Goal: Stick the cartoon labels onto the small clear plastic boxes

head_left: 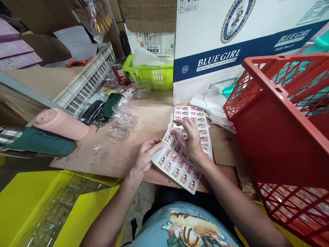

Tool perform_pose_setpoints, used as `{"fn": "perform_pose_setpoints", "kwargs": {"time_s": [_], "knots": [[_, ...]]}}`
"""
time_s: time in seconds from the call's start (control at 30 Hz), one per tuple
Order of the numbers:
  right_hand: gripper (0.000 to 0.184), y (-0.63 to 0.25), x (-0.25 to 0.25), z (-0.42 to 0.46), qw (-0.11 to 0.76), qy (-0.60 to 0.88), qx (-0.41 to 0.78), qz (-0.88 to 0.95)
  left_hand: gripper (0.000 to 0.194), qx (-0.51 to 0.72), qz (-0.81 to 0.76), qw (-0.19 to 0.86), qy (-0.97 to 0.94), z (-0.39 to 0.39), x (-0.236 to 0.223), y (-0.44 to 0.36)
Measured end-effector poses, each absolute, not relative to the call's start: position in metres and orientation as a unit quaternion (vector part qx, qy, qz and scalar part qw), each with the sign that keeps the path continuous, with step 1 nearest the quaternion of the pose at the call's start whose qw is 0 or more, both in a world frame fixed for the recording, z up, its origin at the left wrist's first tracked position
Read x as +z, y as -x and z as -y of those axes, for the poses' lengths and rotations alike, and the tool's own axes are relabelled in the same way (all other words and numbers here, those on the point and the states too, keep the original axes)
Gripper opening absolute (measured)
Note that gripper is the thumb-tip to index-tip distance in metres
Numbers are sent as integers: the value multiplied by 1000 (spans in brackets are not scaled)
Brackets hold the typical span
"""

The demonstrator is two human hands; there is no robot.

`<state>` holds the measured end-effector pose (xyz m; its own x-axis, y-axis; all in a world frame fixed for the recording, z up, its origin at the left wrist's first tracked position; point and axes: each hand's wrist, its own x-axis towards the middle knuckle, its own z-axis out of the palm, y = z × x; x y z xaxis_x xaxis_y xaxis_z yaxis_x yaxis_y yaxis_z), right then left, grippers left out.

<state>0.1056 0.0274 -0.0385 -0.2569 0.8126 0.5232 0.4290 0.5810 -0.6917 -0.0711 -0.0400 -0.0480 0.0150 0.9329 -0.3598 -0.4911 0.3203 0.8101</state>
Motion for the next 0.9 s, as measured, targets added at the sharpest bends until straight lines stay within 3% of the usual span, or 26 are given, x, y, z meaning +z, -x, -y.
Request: {"fn": "perform_pose_setpoints", "kwargs": {"time_s": [0.13,0.33,0.57,0.77,0.8,0.9], "knots": [[13,-100,-37,-13,403,330,166,837,24,573,-452,647,-222,37,-50,67],[18,-92,-41,-6,395,332,201,833,24,574,-462,624,-259,39,-51,66],[16,-97,-43,-17,496,404,320,698,26,571,-496,595,-271,37,-61,66],[17,-117,-30,-32,583,465,252,617,26,552,-624,282,-476,39,-51,68],[14,-119,-27,-31,585,463,223,627,24,547,-608,305,-488,38,-45,62],[5,-120,-21,-22,559,411,143,706,38,555,-474,541,-418,31,-23,42]]}}
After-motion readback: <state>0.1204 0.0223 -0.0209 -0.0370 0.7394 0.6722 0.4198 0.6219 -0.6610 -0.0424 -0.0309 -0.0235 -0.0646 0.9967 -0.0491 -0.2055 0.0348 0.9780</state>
